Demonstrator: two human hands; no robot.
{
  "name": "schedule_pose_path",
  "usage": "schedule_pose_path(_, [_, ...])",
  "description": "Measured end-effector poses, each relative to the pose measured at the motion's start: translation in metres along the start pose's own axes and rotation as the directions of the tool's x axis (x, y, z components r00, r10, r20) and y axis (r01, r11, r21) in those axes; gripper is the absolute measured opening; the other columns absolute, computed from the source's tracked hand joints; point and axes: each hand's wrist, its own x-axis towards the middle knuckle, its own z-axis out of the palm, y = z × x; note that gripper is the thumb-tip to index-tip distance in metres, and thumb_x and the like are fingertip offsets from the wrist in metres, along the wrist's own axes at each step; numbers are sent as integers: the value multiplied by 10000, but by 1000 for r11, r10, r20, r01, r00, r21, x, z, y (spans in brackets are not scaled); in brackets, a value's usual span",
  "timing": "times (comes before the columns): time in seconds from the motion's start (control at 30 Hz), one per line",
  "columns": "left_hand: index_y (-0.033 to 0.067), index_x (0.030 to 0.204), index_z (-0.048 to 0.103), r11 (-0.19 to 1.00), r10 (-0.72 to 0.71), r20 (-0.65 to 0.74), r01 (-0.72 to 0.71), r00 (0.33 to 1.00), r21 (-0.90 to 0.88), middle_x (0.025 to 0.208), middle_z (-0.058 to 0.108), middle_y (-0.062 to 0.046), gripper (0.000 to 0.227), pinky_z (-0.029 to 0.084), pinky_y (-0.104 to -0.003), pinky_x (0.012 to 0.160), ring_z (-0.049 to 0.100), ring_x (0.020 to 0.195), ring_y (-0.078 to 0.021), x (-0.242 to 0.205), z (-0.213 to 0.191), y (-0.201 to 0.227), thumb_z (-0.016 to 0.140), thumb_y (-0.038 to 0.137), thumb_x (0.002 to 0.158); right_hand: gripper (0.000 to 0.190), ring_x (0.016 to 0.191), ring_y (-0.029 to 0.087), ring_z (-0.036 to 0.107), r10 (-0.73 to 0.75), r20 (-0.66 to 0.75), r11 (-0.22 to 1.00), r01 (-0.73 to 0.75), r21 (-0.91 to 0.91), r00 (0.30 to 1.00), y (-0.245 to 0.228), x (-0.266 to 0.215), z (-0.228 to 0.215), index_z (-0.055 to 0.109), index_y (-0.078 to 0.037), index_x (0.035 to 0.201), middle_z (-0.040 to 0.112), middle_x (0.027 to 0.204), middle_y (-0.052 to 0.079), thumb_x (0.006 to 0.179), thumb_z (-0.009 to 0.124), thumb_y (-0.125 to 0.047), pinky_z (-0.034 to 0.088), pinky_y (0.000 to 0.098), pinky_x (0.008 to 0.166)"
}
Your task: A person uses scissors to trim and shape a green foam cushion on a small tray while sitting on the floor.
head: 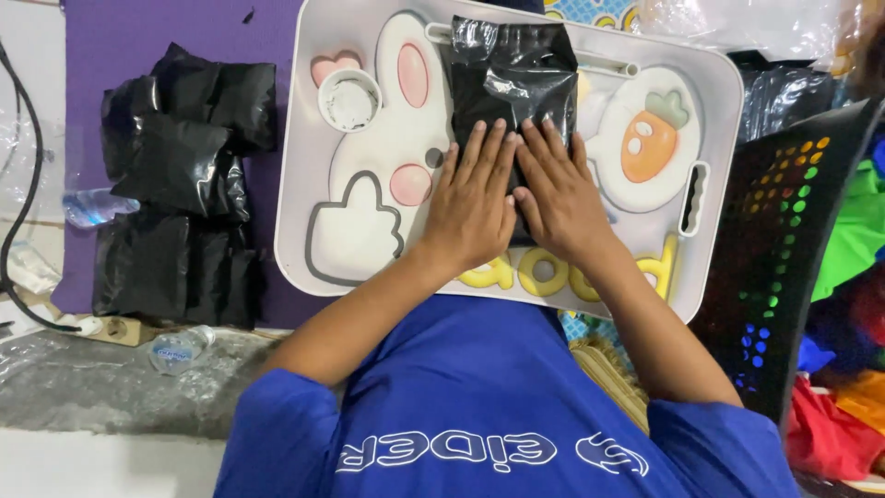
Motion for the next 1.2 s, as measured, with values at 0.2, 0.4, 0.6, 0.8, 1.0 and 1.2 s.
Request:
schedule_pose_path(0.2, [27, 1627, 285, 1000, -3, 111, 3, 994, 0, 1706, 232, -175, 823, 235, -561, 1249, 210, 1588, -365, -4, 7, -10, 497, 291, 877, 660, 1558, 376, 262, 48, -3, 998, -48, -28, 999, -6, -4, 14, 441, -25, 1593, 345, 1677, 192, 1114, 353, -470, 43, 534, 1249])
schedule_pose_path(0.4, [28, 1634, 260, 997, 6, 166, -18, 986, 69, 1709, 215, -175, 842, 197, -536, 1256, 188, 1591, -350, -3, 5, -13, 489, 310, 874, 713, 1565, 386, 226, 90, 17, 996, -89, -29, 996, -5, -9, 23, 406, -30, 1611, 321, 1685, 195, 1108, 296, -523, 22, 543, 1251])
schedule_pose_path(0.6, [20, 1626, 282, 999, 20, 169, -27, 985, 41, 1707, 227, -172, 822, 170, -519, 1258, 191, 1590, -337, -3, 5, -16, 475, 303, 879, 736, 1571, 372, 228, 118, 27, 992, -116, -44, 993, -6, -9, 25, 415, -31, 1606, 324, 1687, 191, 1104, 293, -557, 13, 532, 1253])
schedule_pose_path(0.8, [21, 1598, 355, 997, 69, 291, -54, 954, -60, 1709, 227, -155, 790, 157, -597, 1236, 159, 1584, -357, -13, -26, -29, 562, 309, 891, 753, 1578, 409, 167, 65, 89, 998, -64, -18, 994, -37, -15, 6, 355, -59, 1625, 269, 1698, 203, 1078, 312, -575, 18, 584, 1251])
schedule_pose_path(1.0, [32, 1625, 313, 976, 18, 130, 10, 991, -216, 1701, 250, -175, 659, 177, -524, 1269, 190, 1585, -373, 0, -33, -17, 465, 243, 1020, 682, 1565, 423, 222, 27, 84, 999, -24, -29, 996, -29, -11, 2, 353, 13, 1603, 298, 1675, 250, 1100, 356, -447, 58, 582, 1252])
schedule_pose_path(1.2, [-8, 1609, 290, 998, 0, 122, 7, 993, -61, 1679, 262, -224, 844, 207, -522, 1266, 192, 1577, -398, -5, 4, -13, 338, 620, 1047, 648, 1575, 411, 176, 29, 84, 999, -31, 28, 996, -16, -16, 16, 332, 17, 1620, 258, 1695, 233, 1088, 281, -350, 31, 562, 1258])
